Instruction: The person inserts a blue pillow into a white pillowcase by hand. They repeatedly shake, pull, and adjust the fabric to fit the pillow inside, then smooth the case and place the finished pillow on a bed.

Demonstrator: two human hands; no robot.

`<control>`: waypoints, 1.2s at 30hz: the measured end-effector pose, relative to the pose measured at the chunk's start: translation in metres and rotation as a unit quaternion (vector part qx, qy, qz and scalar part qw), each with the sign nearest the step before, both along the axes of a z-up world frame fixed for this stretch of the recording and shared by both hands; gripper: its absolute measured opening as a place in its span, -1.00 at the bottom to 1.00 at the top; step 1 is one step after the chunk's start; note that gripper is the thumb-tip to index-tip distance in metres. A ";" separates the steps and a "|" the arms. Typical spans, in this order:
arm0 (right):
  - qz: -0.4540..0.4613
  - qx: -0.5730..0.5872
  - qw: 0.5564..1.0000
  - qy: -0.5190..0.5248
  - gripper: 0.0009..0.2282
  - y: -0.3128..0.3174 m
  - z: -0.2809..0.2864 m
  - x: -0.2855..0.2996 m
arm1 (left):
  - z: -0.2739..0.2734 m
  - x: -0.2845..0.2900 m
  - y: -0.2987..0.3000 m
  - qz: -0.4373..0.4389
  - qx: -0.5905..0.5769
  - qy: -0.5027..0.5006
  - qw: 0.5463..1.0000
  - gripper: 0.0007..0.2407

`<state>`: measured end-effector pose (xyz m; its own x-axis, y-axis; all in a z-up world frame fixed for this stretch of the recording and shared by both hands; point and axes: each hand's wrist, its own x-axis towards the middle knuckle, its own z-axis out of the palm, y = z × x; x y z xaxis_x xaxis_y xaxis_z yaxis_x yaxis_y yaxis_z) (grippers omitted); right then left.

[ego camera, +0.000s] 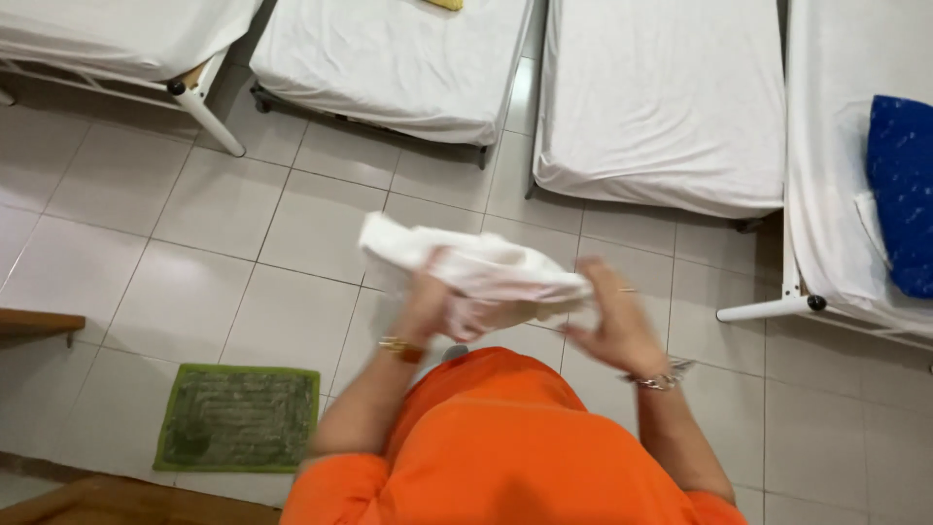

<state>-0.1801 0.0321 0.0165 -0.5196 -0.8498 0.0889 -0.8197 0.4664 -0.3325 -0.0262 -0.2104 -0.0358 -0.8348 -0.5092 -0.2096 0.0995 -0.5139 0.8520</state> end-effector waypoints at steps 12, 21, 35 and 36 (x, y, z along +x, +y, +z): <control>-0.073 -0.117 0.916 -0.376 -0.84 0.017 -0.064 -0.028 | 0.061 -0.016 0.003 -0.339 -0.421 -0.105 0.835 -0.55; -0.122 -0.365 0.331 -0.862 -0.64 0.062 -0.076 -0.114 | 0.039 -0.102 0.064 -0.366 -0.342 0.033 0.865 -0.17; -0.042 -0.039 0.953 -0.296 -0.55 0.183 -0.034 -0.265 | -0.002 -0.269 0.116 -0.207 0.056 -0.038 0.976 -0.75; -0.043 -0.060 0.976 -0.203 -0.61 0.197 -0.050 -0.280 | 0.021 -0.273 0.120 -0.328 -0.138 -0.020 0.934 -0.68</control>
